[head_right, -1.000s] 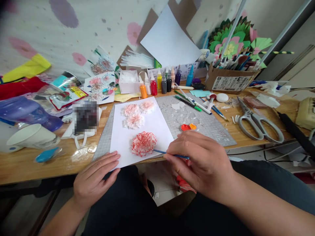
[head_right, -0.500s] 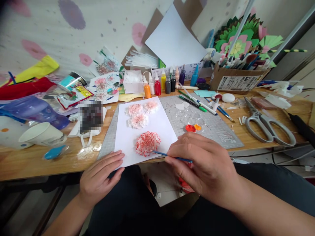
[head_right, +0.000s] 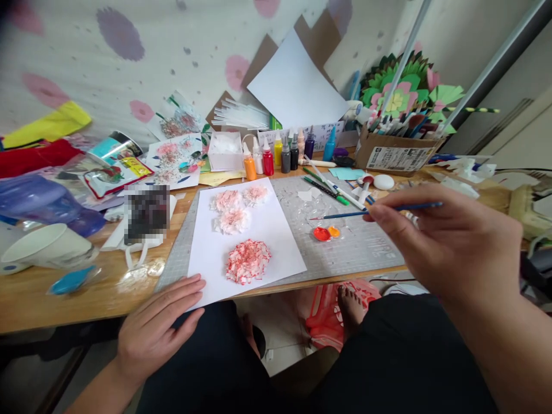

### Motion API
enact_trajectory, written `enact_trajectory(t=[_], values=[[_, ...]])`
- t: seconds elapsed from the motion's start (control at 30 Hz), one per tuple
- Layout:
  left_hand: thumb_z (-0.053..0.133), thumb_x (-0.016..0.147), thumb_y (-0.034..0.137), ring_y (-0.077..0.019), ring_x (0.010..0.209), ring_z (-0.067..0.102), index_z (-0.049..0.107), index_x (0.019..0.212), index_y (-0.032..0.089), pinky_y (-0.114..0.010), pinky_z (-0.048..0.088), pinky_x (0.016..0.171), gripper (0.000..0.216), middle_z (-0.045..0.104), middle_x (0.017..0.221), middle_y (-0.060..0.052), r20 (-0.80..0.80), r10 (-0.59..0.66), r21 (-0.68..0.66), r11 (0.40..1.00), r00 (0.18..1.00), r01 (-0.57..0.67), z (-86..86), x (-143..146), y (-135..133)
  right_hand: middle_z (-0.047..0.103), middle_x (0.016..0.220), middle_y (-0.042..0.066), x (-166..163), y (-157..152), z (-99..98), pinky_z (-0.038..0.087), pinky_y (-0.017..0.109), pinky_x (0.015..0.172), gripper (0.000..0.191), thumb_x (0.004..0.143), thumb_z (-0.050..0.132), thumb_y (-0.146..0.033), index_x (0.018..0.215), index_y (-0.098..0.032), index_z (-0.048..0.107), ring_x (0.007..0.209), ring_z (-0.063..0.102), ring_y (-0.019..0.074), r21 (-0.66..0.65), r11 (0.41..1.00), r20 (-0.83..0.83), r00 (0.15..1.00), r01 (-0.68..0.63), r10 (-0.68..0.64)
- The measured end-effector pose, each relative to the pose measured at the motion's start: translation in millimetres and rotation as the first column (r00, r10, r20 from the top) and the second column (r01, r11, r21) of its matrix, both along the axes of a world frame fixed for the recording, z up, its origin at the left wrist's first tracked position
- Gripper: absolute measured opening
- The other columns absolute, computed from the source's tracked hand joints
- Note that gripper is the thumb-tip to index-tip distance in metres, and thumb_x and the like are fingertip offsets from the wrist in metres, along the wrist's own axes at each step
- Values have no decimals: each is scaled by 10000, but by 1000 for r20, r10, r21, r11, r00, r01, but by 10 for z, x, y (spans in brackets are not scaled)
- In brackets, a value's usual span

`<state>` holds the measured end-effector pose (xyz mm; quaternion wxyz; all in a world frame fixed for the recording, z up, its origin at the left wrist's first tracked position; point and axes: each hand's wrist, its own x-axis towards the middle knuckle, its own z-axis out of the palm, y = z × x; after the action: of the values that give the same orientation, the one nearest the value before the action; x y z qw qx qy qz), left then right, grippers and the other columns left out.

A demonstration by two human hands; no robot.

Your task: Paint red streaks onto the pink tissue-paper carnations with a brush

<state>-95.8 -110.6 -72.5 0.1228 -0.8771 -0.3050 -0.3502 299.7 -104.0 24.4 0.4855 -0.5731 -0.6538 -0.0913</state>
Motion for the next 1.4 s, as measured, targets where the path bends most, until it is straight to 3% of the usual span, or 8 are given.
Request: enact_trajectory(t=[0.17, 0.33, 0.47, 0.6, 0.77, 0.9, 1.07, 1.4], values=[[711, 885, 74, -195, 1063, 719, 701, 1082, 93, -325, 507, 1058, 198, 772, 1103, -103, -27, 11, 22, 1000, 1000, -10, -45, -44, 42, 693, 609, 13, 230, 174, 25, 420, 241, 443, 130, 804, 765, -303, 732, -205, 718, 515, 604, 113, -88, 996, 79, 997, 2, 5], [649, 953, 203, -196, 1014, 736, 701, 1102, 155, -342, 536, 1010, 164, 777, 1108, -59, -67, 63, 34, 998, 996, -61, -138, -122, 93, 687, 795, 3, 214, 202, -85, 536, 225, 596, 256, 924, 654, -408, 850, -164, 664, 659, 618, 81, -142, 988, 167, 982, -64, 88], [625, 967, 249, -200, 1000, 743, 699, 1109, 163, -336, 557, 1011, 182, 779, 1108, -56, -76, 74, 48, 996, 994, -71, -146, -146, 107, 669, 813, 3, 178, 212, -124, 548, 239, 629, 276, 951, 616, -420, 872, -158, 654, 685, 612, 83, -204, 975, 185, 974, -90, 129], [661, 941, 192, -194, 1007, 741, 705, 1073, 126, -316, 518, 1069, 153, 779, 1091, -81, -80, 35, 37, 999, 996, -32, -96, -92, 119, 684, 749, -4, 145, 186, -59, 504, 219, 562, 227, 897, 686, -379, 820, -166, 681, 621, 602, 82, -187, 980, 123, 988, -65, 89], [704, 886, 82, -216, 1022, 740, 690, 1046, 93, -345, 546, 1028, 161, 778, 1059, -113, -69, 10, 43, 999, 998, -7, -13, -31, 81, 716, 655, 5, 16, 64, 45, 443, 234, 508, 109, 810, 765, -303, 775, -207, 729, 573, 627, 112, -104, 995, -88, 996, -1, -8], [707, 884, 83, -228, 1005, 748, 680, 1032, 105, -367, 596, 958, 153, 781, 1046, -111, -74, 20, 38, 999, 997, -18, 22, -7, 53, 746, 705, 4, -220, -17, 50, 506, 220, 525, 178, 829, 746, -394, 775, -227, 720, 616, 679, 124, -122, 981, -240, 963, -152, 120], [729, 851, 43, -230, 1006, 750, 682, 997, 98, -367, 616, 940, 163, 783, 1026, -118, -51, 12, 33, 999, 999, -10, 37, 39, 53, 762, 721, 1, -459, -12, 11, 563, 211, 588, 160, 806, 762, -376, 748, -230, 728, 639, 708, 131, -180, 926, -261, 924, -333, 281], [733, 843, 25, -229, 1041, 737, 689, 1005, 82, -368, 594, 981, 178, 779, 1029, -135, -31, 13, 12, 1000, 999, -12, 27, 32, 38, 764, 730, 13, -574, 63, -87, 566, 212, 572, 148, 831, 742, -342, 766, -211, 722, 635, 714, 142, -182, 901, -176, 914, -394, 365]])
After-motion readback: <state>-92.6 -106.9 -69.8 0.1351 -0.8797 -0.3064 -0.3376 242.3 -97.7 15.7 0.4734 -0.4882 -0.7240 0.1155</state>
